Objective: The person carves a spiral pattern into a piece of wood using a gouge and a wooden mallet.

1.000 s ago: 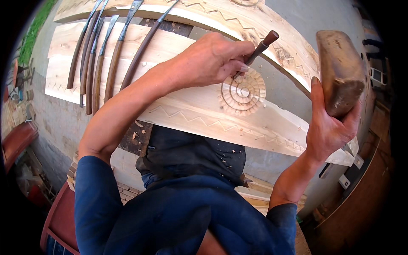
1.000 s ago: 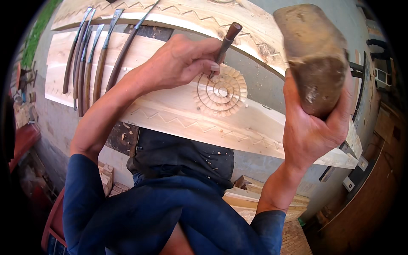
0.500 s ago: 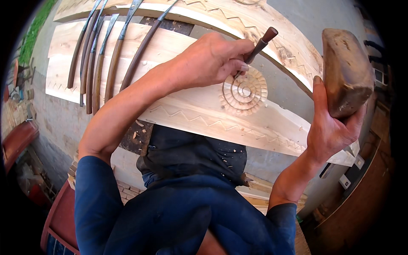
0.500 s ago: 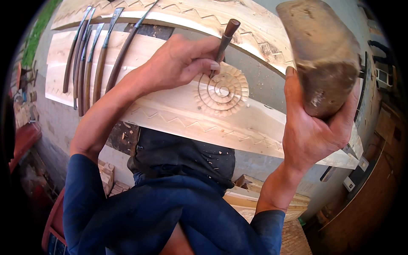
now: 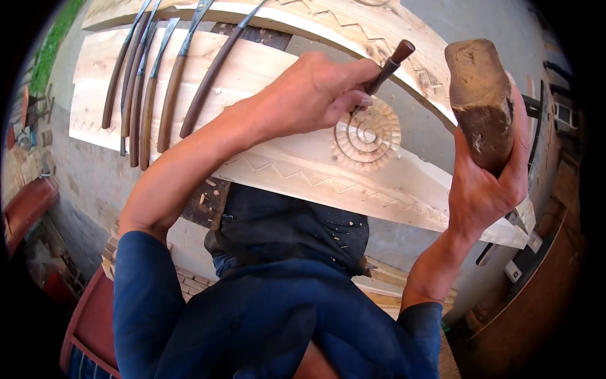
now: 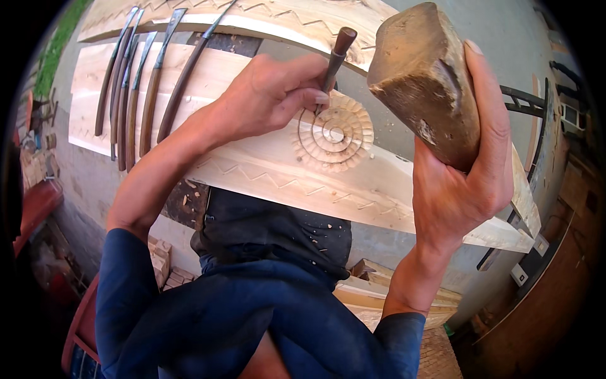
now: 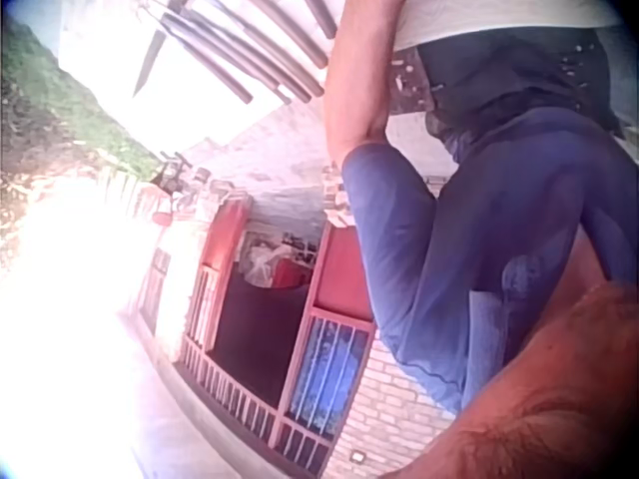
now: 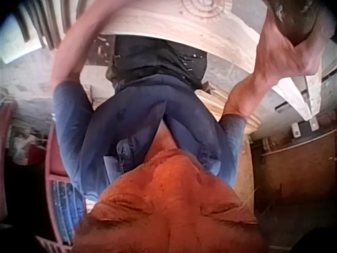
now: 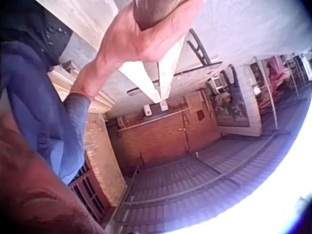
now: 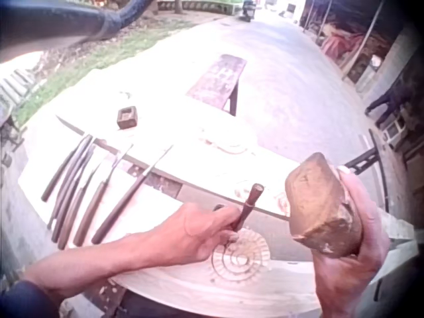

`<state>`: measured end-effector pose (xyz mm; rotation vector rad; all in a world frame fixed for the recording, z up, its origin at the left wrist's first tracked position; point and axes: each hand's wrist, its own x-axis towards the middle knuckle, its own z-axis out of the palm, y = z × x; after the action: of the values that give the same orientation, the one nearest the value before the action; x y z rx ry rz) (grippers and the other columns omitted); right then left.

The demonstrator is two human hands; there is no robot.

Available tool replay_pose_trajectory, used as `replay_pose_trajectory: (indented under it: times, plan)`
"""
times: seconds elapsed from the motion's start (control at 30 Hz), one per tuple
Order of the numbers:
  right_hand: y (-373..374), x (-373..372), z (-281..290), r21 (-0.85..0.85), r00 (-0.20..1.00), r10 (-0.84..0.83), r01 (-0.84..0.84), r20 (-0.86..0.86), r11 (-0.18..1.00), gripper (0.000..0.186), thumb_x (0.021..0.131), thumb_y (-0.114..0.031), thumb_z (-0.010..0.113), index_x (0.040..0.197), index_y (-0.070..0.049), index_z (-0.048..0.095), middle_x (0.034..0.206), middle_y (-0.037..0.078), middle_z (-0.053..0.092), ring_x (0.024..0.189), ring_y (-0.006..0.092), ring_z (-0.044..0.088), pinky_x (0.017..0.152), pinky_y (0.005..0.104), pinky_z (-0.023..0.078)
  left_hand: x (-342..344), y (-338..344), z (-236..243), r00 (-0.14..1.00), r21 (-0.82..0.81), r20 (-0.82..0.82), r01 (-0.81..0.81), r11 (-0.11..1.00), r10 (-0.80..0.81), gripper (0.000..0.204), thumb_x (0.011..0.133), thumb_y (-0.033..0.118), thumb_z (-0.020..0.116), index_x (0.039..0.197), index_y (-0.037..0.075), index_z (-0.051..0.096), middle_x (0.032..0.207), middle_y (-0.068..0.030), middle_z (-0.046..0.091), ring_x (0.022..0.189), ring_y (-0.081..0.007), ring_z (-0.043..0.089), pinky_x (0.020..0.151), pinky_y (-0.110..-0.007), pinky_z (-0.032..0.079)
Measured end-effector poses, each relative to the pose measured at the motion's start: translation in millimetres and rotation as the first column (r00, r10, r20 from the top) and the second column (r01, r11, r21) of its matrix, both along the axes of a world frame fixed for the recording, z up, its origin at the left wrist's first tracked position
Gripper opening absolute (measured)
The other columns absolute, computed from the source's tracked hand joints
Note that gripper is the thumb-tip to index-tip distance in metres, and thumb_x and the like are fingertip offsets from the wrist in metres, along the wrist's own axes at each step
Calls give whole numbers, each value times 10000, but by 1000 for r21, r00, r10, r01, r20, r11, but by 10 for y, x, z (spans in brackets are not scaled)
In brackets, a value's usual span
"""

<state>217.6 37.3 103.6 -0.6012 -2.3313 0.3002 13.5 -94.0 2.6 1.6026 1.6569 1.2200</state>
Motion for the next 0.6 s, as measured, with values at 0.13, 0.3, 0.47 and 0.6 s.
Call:
replay_pose_trajectory:
  times: [0.13, 0.3, 0.47, 0.6]
  plan:
    - [-14, 127, -47, -102, 986, -160, 154, -47, 983, 664, 845, -9, 908, 1455, -57, 651, 1377, 119, 734, 1206, 220, 731, 1108, 358, 572, 36, -31, 54, 994, -13, -104, 12, 1000, -13, 189, 949, 43, 744, 1090, 28, 619, 785, -166, 730, 743, -380, 739, 622, -437, 553]
    - [55, 19, -27, 137, 986, -5, -18, 166, 990, 680, 822, 57, 877, 1447, -128, 683, 1418, 77, 730, 1233, 238, 732, 1083, 353, 588, 105, -61, 83, 958, 40, -276, 88, 995, -74, 234, 935, 79, 765, 1059, 54, 569, 723, -172, 667, 685, -417, 685, 593, -465, 528]
    - [19, -36, -8, 17, 998, 16, -17, 56, 1000, 698, 809, 69, 882, 1447, -134, 684, 1423, 69, 730, 1261, 251, 720, 1098, 372, 580, 26, -34, 31, 990, 0, -140, 23, 1000, -23, 190, 940, 46, 745, 1045, 36, 587, 756, -183, 704, 718, -398, 719, 610, -447, 540]
    - [-15, -11, 34, 22, 1000, -22, 23, -18, 999, 626, 814, 9, 919, 1396, -85, 706, 1327, 79, 772, 1164, 225, 750, 1057, 336, 582, 9, -30, 0, 1000, -26, -12, 3, 1000, -3, 148, 950, 14, 721, 1061, 5, 624, 827, -181, 763, 784, -347, 781, 649, -413, 573]
